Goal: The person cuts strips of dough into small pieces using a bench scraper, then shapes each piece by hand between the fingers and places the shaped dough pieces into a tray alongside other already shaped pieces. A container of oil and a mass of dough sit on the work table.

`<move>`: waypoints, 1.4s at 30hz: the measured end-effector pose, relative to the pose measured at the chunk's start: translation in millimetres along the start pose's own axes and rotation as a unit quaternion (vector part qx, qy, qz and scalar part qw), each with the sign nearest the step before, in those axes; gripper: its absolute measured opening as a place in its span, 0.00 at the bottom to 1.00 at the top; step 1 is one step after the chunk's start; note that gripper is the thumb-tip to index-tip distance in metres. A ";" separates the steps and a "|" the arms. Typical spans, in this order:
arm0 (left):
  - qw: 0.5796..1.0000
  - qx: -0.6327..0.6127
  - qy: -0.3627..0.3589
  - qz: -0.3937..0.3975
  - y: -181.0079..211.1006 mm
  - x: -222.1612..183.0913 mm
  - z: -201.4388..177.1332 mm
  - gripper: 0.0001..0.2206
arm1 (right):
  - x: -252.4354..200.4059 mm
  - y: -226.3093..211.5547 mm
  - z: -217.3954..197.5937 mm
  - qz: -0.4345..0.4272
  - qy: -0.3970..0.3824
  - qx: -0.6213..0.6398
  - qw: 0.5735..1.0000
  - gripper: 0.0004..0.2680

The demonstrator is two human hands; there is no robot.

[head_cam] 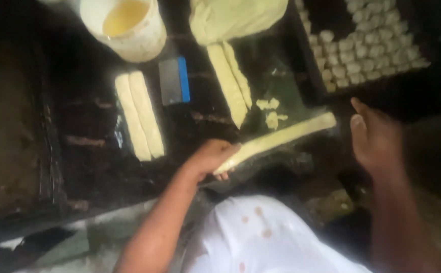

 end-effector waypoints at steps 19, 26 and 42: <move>0.998 0.035 -0.039 0.041 -13.0 -15.3 -11.5 0.17 | -20.1 -91.7 67.7 -0.008 -0.104 -0.124 0.987 0.21; 0.992 0.019 -0.092 0.088 -17.9 -16.6 -32.7 0.17 | -40.8 -120.8 95.8 0.118 -0.179 -0.057 0.975 0.20; 0.988 0.024 -0.108 0.111 -49.4 4.6 -59.5 0.19 | -61.1 -224.8 105.6 0.164 -0.122 -0.025 0.979 0.19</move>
Point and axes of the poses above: each hand's wrist, its own x-axis towards the middle knuckle, its own z-axis out of the palm, y = z × x, the point moved 4 cm from there along x, towards the middle knuckle, and after that the axes turned 7 degrees about -x, right-handed, at the moved point
